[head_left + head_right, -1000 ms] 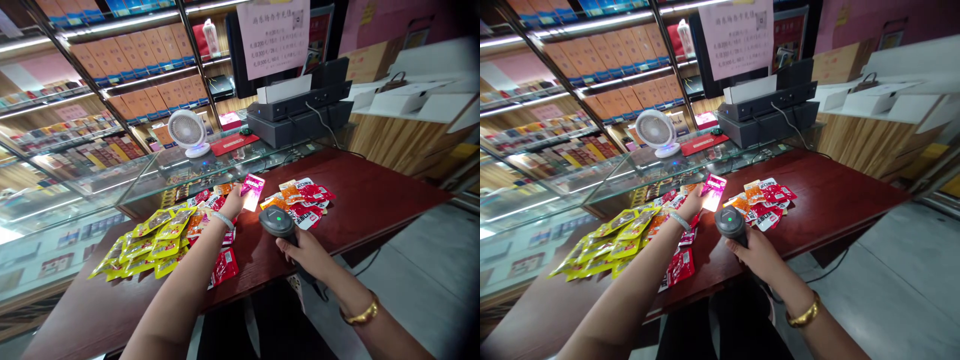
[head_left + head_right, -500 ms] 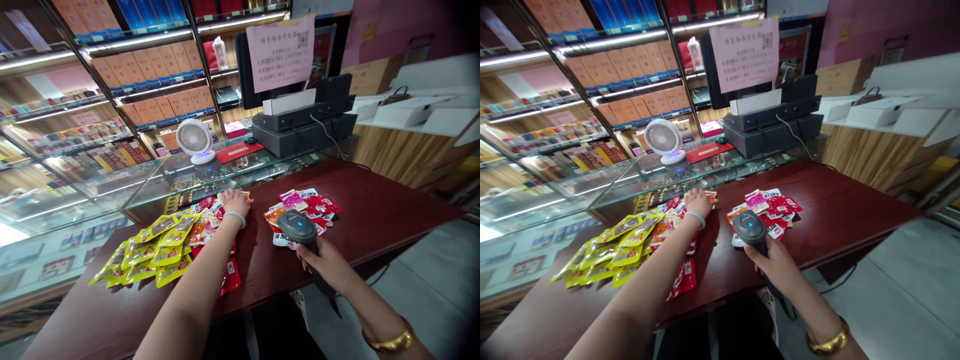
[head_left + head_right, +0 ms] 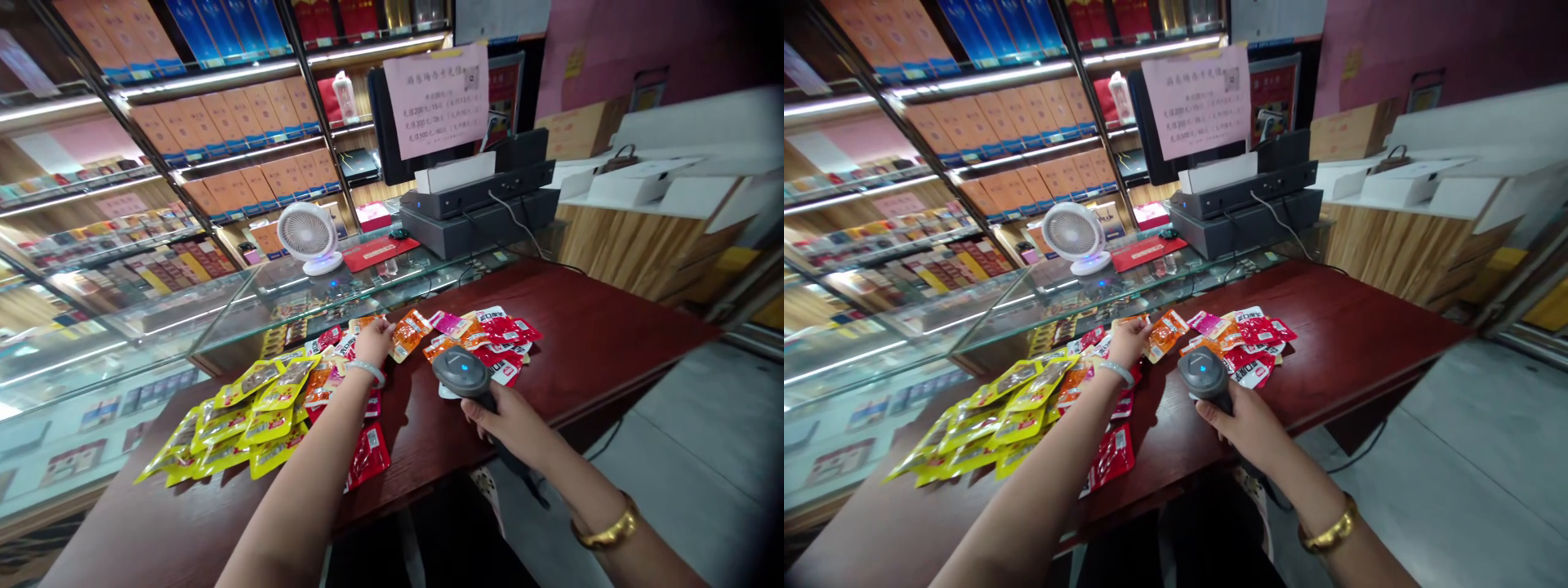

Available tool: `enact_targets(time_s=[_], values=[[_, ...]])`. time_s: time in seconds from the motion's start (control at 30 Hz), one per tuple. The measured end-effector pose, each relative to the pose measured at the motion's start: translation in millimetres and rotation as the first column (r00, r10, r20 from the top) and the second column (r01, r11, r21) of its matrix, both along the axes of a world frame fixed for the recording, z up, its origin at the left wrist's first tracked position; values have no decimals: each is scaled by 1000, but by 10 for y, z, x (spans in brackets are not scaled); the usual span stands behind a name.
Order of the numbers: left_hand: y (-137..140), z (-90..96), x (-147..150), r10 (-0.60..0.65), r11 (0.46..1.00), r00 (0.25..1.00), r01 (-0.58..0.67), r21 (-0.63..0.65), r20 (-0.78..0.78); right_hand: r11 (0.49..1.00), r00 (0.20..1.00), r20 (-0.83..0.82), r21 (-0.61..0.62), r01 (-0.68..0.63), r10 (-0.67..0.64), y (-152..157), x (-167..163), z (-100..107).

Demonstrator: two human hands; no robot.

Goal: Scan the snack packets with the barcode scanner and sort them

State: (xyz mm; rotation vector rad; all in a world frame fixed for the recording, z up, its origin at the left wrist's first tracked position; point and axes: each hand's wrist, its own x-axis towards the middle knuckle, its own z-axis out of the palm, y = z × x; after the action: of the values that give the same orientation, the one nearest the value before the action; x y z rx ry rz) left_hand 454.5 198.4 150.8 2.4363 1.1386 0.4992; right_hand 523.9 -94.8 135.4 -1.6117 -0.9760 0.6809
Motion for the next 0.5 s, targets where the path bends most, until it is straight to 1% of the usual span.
enact_targets(time_s=[0.1,0.23,0.33,0.43,0.5], values=[[-148,-5,-3,12,998,986,-2,-62,164,1000,999,37,-8,-10,11,54,-37,62],[-307,26,6,-2,994,970,28,-104,241,998,996,69,-28,-52,54,101,-53,97],[-341,24,47,-8,989,961,48,-138,278,998,996,68,-43,-48,51,89,-40,68],[-378,-27,200,29,969,940,57,-239,341,999,998,49,-39,-27,29,50,-17,33],[-451,-75,382,27,942,922,106,-319,385,1000,1000,24,-27,-14,15,32,3,19]])
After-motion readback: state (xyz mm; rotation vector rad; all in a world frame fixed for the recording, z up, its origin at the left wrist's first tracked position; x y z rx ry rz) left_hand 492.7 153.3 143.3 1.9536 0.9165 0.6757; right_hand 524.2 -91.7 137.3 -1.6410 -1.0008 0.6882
